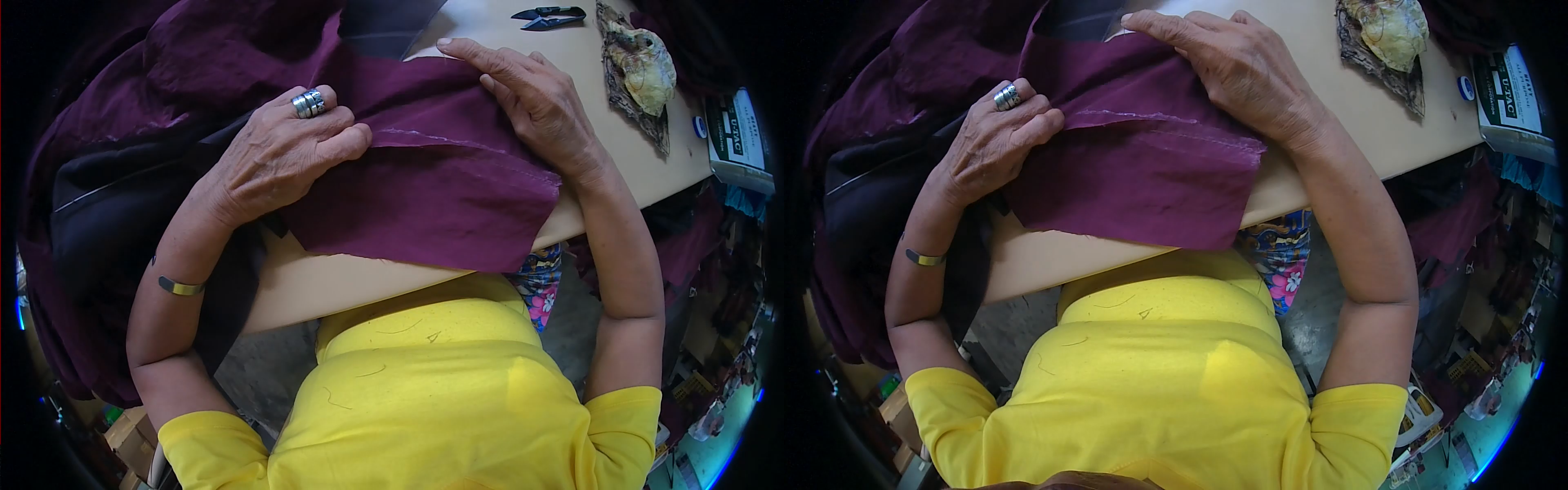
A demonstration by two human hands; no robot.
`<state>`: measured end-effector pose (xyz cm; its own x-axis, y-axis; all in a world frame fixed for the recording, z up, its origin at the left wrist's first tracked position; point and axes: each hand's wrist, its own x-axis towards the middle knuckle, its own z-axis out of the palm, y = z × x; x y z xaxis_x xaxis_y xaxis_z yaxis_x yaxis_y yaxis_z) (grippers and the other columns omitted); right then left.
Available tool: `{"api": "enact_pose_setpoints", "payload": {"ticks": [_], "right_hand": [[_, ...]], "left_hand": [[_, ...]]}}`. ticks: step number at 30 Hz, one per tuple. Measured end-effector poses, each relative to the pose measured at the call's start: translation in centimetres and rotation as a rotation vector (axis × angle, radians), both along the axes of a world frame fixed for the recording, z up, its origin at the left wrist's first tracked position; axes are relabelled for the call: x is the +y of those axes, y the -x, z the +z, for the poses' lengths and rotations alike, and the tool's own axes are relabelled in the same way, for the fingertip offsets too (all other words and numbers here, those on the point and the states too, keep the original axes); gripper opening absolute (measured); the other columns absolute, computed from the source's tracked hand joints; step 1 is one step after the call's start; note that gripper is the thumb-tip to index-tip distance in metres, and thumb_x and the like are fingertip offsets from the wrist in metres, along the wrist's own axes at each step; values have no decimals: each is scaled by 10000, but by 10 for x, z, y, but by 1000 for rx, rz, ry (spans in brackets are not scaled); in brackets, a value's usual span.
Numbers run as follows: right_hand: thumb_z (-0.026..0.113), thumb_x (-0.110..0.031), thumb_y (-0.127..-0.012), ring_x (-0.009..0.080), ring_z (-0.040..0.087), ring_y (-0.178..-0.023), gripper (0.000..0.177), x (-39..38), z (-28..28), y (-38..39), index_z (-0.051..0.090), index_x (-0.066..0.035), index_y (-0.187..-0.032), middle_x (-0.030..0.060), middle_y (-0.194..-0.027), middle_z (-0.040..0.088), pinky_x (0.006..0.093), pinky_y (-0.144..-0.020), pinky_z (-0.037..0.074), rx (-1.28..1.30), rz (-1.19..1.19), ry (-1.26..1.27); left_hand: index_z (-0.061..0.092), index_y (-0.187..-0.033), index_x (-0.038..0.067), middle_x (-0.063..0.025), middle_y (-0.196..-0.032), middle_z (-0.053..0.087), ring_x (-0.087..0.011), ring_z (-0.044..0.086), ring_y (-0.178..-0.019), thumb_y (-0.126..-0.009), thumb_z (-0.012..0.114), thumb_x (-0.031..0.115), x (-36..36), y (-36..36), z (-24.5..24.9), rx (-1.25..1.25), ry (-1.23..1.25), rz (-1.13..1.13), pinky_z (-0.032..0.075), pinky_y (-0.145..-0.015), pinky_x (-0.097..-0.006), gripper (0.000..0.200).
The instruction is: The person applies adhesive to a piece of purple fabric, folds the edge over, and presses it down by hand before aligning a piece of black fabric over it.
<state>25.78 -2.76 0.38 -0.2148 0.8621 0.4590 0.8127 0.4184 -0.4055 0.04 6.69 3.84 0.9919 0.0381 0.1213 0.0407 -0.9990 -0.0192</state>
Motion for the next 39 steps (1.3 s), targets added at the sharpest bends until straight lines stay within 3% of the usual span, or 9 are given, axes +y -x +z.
{"api": "enact_pose_setpoints", "payload": {"ticks": [6,16,25,28,31,34,39], "right_hand": [[539,5,-833,187,606,-1000,419,1,-1,0,565,-178,-1210,-1,-1167,608,324,-827,470,-23,14,-32],[548,25,-817,192,614,-978,434,2,-5,-3,566,-170,-1204,12,-1147,616,330,-827,490,-15,3,-66],[546,25,-816,202,608,-992,415,2,-1,0,575,-158,-1188,8,-1139,619,327,-859,486,19,0,-53],[548,22,-817,204,608,-994,401,1,0,1,581,-148,-1178,13,-1133,622,326,-864,486,22,-12,-37],[548,20,-820,210,610,-990,381,1,2,1,591,-142,-1163,25,-1124,626,327,-862,490,39,-8,-30],[548,16,-826,218,614,-981,363,1,1,1,599,-136,-1151,38,-1115,630,325,-860,495,71,-2,-38],[546,-2,-840,221,616,-980,347,0,2,-2,596,-130,-1159,55,-1102,634,320,-868,492,144,-36,-20]], "left_hand": [[554,-881,114,-8,-659,487,-175,483,-668,-721,604,82,2,3,-8,-113,-94,-36,415,-625,-294,171],[495,-899,85,-66,-855,514,-243,493,-788,-790,558,25,1,4,-5,-39,120,51,443,-680,-339,140],[529,-916,167,19,-676,495,-166,495,-712,-763,562,81,8,9,-2,-76,-137,-2,425,-652,-285,179],[566,-892,120,4,-672,536,-164,518,-700,-685,639,68,8,9,-2,-130,-178,-47,409,-635,-295,225],[532,-930,193,40,-622,488,-132,521,-676,-748,593,92,9,10,-2,-170,-250,-15,406,-633,-267,216],[541,-935,188,35,-655,509,-124,528,-699,-737,607,92,11,13,3,-109,-342,-13,408,-638,-265,230],[589,-902,111,-16,-776,566,-179,552,-791,-718,624,79,7,10,2,-125,-218,69,436,-703,-306,190]]}}
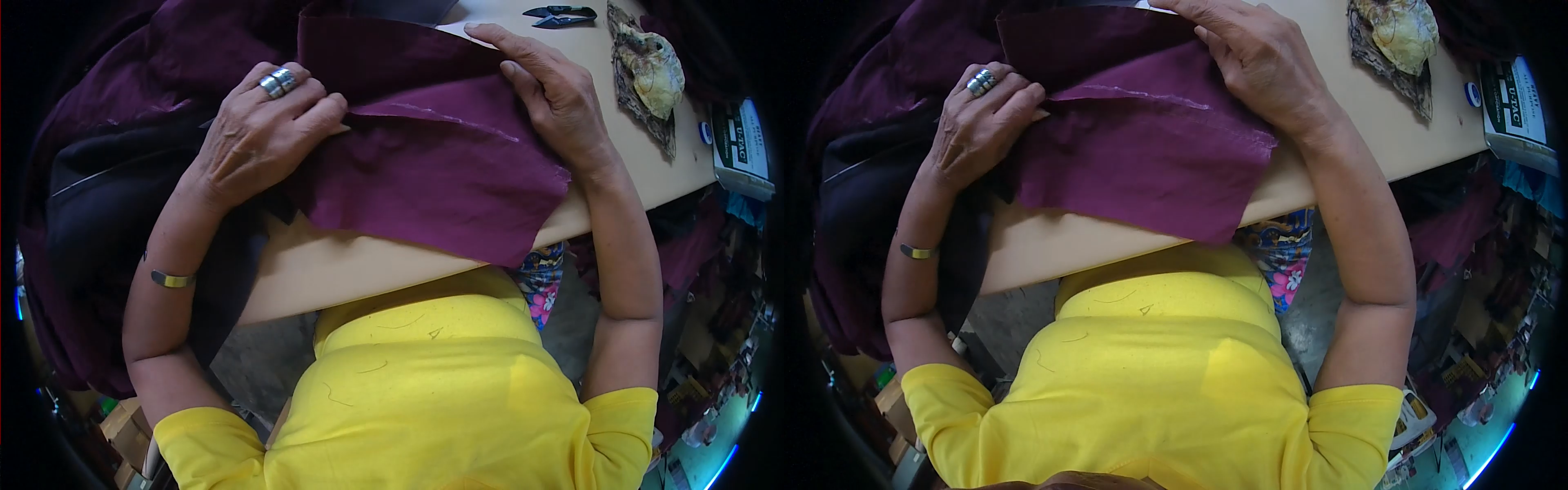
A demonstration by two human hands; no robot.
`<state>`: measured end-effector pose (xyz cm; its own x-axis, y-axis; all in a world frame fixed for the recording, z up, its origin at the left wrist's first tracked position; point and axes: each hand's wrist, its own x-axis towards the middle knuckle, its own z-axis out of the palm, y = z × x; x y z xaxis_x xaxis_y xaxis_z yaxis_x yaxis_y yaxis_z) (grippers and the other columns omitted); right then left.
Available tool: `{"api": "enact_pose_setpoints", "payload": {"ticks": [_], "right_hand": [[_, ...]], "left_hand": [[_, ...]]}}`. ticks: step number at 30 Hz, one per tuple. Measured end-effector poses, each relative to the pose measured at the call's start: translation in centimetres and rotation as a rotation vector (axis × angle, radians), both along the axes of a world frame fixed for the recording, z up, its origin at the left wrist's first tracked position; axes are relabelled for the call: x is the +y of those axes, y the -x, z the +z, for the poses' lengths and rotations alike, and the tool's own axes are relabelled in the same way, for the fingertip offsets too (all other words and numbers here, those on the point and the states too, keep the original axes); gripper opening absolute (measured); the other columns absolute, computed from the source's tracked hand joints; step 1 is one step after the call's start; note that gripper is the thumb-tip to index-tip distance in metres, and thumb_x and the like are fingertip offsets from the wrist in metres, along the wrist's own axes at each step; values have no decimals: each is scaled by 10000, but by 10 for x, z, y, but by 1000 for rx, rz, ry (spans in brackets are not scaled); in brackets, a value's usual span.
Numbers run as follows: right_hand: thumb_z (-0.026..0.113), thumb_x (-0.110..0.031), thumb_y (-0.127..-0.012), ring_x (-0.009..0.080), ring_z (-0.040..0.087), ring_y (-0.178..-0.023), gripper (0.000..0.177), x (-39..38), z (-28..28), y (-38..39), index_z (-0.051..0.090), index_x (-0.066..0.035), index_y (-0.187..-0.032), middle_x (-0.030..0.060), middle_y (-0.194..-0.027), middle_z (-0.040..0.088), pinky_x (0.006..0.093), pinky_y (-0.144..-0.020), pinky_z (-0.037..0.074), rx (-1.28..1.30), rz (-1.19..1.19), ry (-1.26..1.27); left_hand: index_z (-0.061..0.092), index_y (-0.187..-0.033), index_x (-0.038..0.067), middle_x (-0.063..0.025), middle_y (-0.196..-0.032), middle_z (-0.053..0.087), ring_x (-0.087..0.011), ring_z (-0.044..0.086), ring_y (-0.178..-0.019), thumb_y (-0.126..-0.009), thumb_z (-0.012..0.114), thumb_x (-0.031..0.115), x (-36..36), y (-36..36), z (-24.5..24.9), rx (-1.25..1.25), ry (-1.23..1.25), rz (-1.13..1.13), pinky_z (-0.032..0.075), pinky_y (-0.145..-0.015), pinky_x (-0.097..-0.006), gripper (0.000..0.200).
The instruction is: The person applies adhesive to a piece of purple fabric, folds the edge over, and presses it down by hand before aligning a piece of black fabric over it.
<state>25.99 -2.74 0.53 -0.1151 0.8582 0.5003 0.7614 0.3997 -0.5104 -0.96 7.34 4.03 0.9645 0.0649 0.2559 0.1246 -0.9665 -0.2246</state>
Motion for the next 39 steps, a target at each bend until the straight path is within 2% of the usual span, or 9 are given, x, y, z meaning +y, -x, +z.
{"api": "enact_pose_setpoints", "payload": {"ticks": [3,17,24,27,30,33,36,37,39], "right_hand": [[540,-15,-850,218,615,-989,338,0,-1,-1,593,-125,-1165,62,-1100,634,319,-869,488,-3,12,7],[535,-24,-861,213,601,-1033,323,0,-3,0,585,-103,-1170,53,-1118,629,319,-896,477,9,13,-5],[551,-5,-844,233,593,-1052,386,-2,1,2,548,-119,-1213,86,-1132,617,335,-875,482,68,-8,72],[566,-7,-836,220,628,-918,420,0,-4,0,536,-146,-1231,90,-1055,637,320,-800,496,-24,-10,-50],[604,-16,-793,268,577,-675,521,-1,-9,-3,503,-246,-1250,76,-754,610,412,-673,483,-8,-52,-15],[601,-30,-800,268,567,-650,525,-2,-8,-2,493,-265,-1257,96,-691,585,395,-659,482,-17,-54,-2],[601,-41,-806,272,556,-629,505,-2,-5,-1,497,-250,-1253,96,-686,579,386,-649,481,-47,-54,22],[598,-41,-809,275,560,-634,498,-2,-5,-1,499,-245,-1252,98,-690,582,384,-650,482,-60,-52,3],[594,-42,-814,279,569,-645,484,-2,-6,-2,501,-233,-1248,100,-697,586,380,-651,483,-86,-46,-39]], "left_hand": [[606,-930,65,-59,-861,606,-257,566,-895,-706,633,55,-1,8,2,62,46,122,457,-780,-361,226],[545,-940,42,-110,-1217,543,-277,458,-1180,-807,572,72,5,9,3,137,-114,265,427,-927,-389,139],[562,-881,46,-79,-1209,546,-268,478,-1158,-796,604,89,-19,10,11,3,-26,348,417,-922,-395,104],[565,-854,55,-74,-1167,562,-252,503,-1126,-812,599,126,-16,17,-4,-36,83,342,413,-920,-391,89],[563,-832,46,-85,-1174,562,-267,516,-1106,-818,607,147,-13,23,-3,-3,45,339,410,-920,-389,111],[584,-882,23,-103,-1219,539,-273,512,-1110,-847,579,188,-12,27,14,86,305,369,402,-927,-398,169],[582,-1026,19,-113,-1317,476,-298,447,-1201,-915,486,259,5,16,25,-81,666,496,334,-1013,-404,282],[527,-1217,60,-131,-1345,443,-301,405,-1242,-937,420,358,13,13,24,-5,608,429,293,-1046,-401,422],[476,-1282,99,-136,-1354,431,-302,377,-1265,-942,397,382,21,7,8,105,438,450,276,-1057,-394,449]]}}
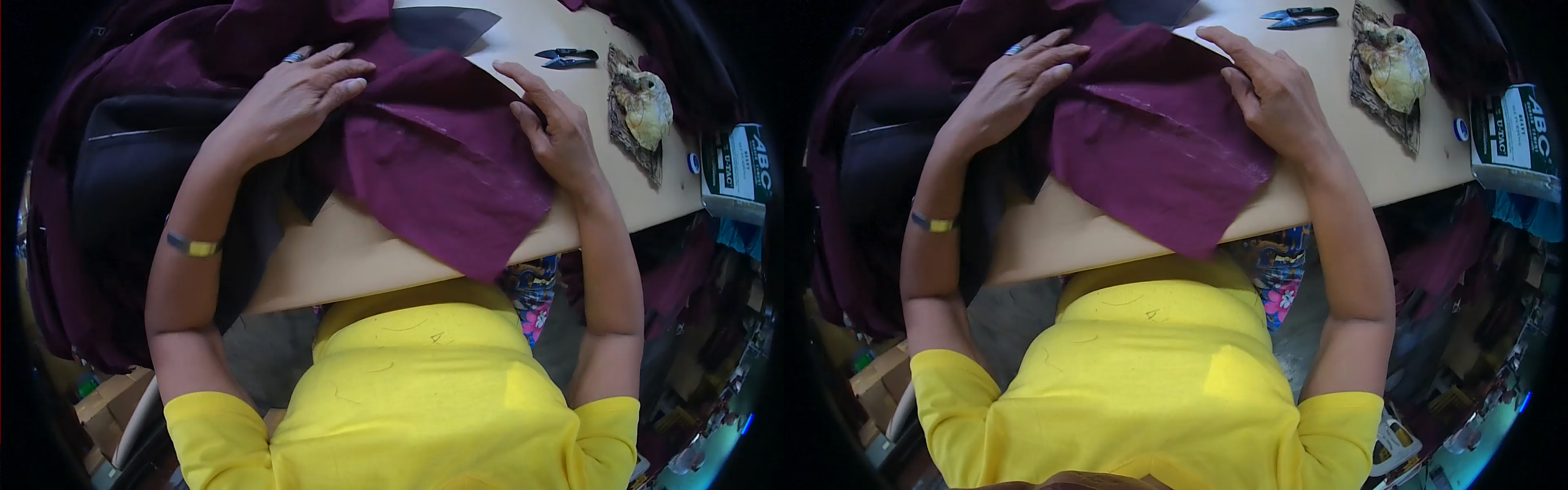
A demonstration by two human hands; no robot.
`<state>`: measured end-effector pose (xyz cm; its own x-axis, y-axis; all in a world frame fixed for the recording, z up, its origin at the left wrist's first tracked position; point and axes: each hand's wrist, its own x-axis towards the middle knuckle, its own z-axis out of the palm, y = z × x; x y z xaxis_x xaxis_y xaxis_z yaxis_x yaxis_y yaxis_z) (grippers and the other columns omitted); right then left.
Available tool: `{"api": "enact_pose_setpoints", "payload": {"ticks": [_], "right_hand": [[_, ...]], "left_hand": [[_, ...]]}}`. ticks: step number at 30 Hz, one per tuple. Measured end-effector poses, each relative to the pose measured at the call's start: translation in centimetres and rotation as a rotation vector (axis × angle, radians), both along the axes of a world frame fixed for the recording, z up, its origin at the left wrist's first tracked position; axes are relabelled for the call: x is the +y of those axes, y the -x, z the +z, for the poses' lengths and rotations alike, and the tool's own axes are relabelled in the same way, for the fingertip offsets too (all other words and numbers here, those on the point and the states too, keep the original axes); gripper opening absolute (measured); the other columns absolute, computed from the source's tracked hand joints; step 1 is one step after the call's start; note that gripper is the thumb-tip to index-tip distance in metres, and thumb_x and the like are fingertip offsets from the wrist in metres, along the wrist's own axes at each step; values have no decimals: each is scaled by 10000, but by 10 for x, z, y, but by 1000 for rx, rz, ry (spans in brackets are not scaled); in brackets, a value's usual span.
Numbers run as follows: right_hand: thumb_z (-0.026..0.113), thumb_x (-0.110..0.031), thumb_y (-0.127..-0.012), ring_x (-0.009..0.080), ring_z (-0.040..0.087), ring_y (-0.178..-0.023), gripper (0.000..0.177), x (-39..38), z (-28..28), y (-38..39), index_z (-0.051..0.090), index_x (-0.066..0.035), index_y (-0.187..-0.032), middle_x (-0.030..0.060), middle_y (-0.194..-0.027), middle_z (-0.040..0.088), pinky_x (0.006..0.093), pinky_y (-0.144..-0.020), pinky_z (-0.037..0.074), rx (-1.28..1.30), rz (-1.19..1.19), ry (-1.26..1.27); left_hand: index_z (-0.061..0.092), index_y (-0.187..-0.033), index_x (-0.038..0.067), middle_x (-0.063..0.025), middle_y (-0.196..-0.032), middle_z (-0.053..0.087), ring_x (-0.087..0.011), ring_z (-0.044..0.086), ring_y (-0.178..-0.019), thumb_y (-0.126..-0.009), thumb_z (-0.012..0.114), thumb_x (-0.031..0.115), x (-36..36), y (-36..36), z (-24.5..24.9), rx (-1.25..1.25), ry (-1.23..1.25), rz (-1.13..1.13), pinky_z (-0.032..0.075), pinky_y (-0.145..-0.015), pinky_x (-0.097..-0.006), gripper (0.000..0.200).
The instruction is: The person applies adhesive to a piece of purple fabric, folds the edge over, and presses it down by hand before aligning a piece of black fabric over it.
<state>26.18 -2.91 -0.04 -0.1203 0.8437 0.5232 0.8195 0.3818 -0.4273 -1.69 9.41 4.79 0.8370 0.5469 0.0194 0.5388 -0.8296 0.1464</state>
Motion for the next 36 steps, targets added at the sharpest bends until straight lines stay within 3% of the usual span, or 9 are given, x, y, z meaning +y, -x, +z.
{"api": "enact_pose_setpoints", "payload": {"ticks": [3,9,10,14,18,21,25,26,36], "right_hand": [[552,-24,-859,216,606,-748,404,-4,3,2,529,-156,-1240,66,-1020,647,314,-701,483,162,-1,124],[539,-23,-868,239,639,-921,399,2,4,16,525,-163,-1241,77,-1091,637,344,-766,492,119,-20,120],[546,-14,-852,255,636,-864,417,4,4,17,522,-176,-1236,93,-1025,638,357,-744,500,116,-8,74],[609,-72,-802,299,624,-796,517,5,1,13,465,-218,-1277,134,-908,635,386,-738,507,142,33,48],[553,-63,-877,61,405,-607,419,2,8,7,506,-179,-1277,-16,-680,493,206,-591,388,327,-97,179],[558,-78,-876,51,395,-604,452,-8,19,7,471,-171,-1310,-33,-662,479,200,-581,366,449,-111,246],[571,-21,-839,123,558,-859,527,-14,11,12,433,-146,-1332,42,-1094,608,270,-812,459,247,76,97],[586,-4,-819,160,548,-1037,548,-17,13,12,434,-141,-1327,38,-1297,515,304,-928,426,344,71,240],[569,7,-820,158,460,-1196,544,-19,16,6,416,-84,-1334,43,-1308,503,296,-1004,368,461,49,284]], "left_hand": [[381,-1362,134,-141,-1366,411,-312,336,-1291,-949,351,417,15,-1,-11,78,-87,79,264,-1064,-386,501],[474,-1277,78,-148,-1303,476,-341,434,-1204,-929,383,448,24,-2,-15,129,-262,323,350,-996,-404,516],[548,-1176,50,-160,-1200,544,-328,521,-1099,-903,496,361,12,-8,-12,-88,-485,124,422,-921,-392,417],[604,-911,52,-86,-947,577,-247,601,-845,-725,688,168,-58,-31,11,-262,-237,-480,502,-707,-351,235],[580,-873,59,-56,-840,510,-185,554,-742,-737,642,116,-95,-37,-7,-76,-130,-414,491,-632,-297,160],[572,-910,50,-61,-875,504,-184,548,-752,-753,616,91,-93,-36,-6,-70,-163,-369,491,-645,-297,168],[579,-997,38,-82,-958,524,-219,566,-843,-757,610,79,-91,-60,-10,-220,-258,-388,495,-719,-317,245],[583,-1015,38,-88,-975,529,-229,569,-867,-756,612,80,-87,-66,-13,-304,-297,-403,494,-737,-322,264],[601,-958,43,-95,-1016,534,-260,546,-887,-640,627,-52,-81,-79,-25,-371,83,-406,488,-717,-338,333]]}}
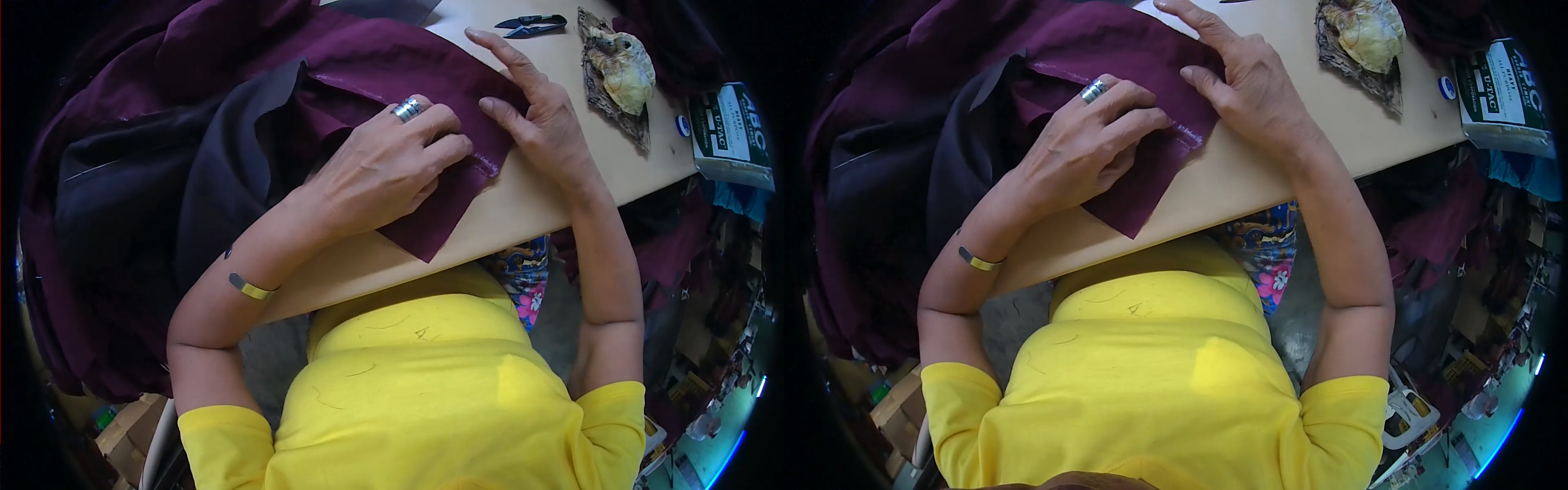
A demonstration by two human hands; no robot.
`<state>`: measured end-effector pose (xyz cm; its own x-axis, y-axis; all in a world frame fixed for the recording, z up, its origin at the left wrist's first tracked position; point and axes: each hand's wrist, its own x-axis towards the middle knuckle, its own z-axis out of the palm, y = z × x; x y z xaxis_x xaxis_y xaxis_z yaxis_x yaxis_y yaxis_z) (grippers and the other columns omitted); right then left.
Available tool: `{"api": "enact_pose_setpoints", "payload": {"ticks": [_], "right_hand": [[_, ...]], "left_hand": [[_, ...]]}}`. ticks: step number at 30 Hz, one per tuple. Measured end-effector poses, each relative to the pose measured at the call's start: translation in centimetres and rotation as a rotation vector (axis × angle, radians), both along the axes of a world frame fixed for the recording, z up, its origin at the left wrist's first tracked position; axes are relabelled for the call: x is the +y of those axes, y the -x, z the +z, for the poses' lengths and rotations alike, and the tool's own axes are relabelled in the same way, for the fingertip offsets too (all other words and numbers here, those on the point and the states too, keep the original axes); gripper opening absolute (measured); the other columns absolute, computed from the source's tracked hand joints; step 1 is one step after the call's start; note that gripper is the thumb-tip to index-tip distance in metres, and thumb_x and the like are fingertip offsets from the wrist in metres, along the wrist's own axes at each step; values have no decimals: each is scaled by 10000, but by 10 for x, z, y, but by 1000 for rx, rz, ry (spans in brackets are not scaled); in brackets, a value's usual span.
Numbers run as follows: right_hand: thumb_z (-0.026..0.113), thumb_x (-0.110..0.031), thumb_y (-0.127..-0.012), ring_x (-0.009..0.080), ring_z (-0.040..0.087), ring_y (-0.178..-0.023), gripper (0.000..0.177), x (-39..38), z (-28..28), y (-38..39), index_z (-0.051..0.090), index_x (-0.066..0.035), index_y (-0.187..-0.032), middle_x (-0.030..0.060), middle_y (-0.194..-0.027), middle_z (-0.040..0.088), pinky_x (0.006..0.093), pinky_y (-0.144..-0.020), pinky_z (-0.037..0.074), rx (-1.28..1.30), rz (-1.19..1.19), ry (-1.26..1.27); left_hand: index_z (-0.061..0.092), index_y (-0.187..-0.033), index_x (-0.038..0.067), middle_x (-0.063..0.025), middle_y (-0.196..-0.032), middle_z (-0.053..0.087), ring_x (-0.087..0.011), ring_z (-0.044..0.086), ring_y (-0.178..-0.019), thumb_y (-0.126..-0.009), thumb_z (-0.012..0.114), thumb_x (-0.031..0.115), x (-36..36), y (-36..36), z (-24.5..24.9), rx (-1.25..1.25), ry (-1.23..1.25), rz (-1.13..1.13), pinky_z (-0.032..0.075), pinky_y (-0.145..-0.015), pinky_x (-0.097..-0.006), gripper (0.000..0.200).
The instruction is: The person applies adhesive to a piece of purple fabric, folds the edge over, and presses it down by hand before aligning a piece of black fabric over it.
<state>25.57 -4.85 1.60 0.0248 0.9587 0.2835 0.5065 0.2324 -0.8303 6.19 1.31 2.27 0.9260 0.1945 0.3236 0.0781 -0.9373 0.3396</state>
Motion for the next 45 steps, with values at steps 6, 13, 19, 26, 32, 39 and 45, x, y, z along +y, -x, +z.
{"api": "enact_pose_setpoints", "payload": {"ticks": [6,13,19,26,32,39,45], "right_hand": [[571,0,-814,173,431,-1238,534,3,-5,-7,442,-101,-1323,35,-1324,492,299,-1039,321,7,16,-33],[588,-39,-817,176,431,-1240,506,3,-6,-7,476,-122,-1303,26,-1300,515,307,-1053,307,-48,-6,-41],[588,-43,-818,175,435,-1238,498,5,-11,-11,485,-129,-1297,28,-1286,527,305,-1053,311,-84,14,-83],[582,-34,-820,174,442,-1231,483,5,-9,-9,494,-123,-1286,27,-1272,538,305,-1053,314,-97,3,-73],[571,-7,-817,168,450,-1224,478,5,-10,-9,500,-114,-1277,29,-1263,544,303,-1051,319,-89,7,-55],[553,22,-816,164,459,-1213,467,5,-10,-10,501,-79,-1269,38,-1250,552,296,-1050,316,-83,19,-56],[561,14,-812,162,475,-1197,465,4,-7,-6,511,-83,-1263,40,-1242,558,293,-1040,329,-93,-8,-47]], "left_hand": [[610,-969,36,-105,-1012,535,-282,547,-889,-630,620,-72,2,-1,-6,-79,80,-45,489,-717,-360,356],[626,-1009,21,-109,-1024,562,-272,577,-926,-666,586,-34,1,6,-9,-82,0,-160,500,-809,-352,350],[627,-1083,57,-98,-1101,594,-246,574,-1012,-726,553,56,1,8,-9,-43,-77,-215,463,-904,-368,364],[619,-1127,174,-31,-1206,570,-208,555,-1066,-767,526,111,-2,12,-8,17,-84,-210,392,-974,-397,378],[550,-1205,291,31,-1298,505,-174,503,-1128,-738,540,99,-8,12,-4,120,-199,-228,322,-1017,-398,505],[543,-1215,141,-61,-1259,511,-196,531,-1082,-706,553,16,-18,15,-8,31,-179,39,322,-998,-407,524],[581,-1151,87,-66,-1072,554,-203,563,-1005,-704,561,-11,-21,18,-8,20,-234,198,334,-972,-384,458]]}}
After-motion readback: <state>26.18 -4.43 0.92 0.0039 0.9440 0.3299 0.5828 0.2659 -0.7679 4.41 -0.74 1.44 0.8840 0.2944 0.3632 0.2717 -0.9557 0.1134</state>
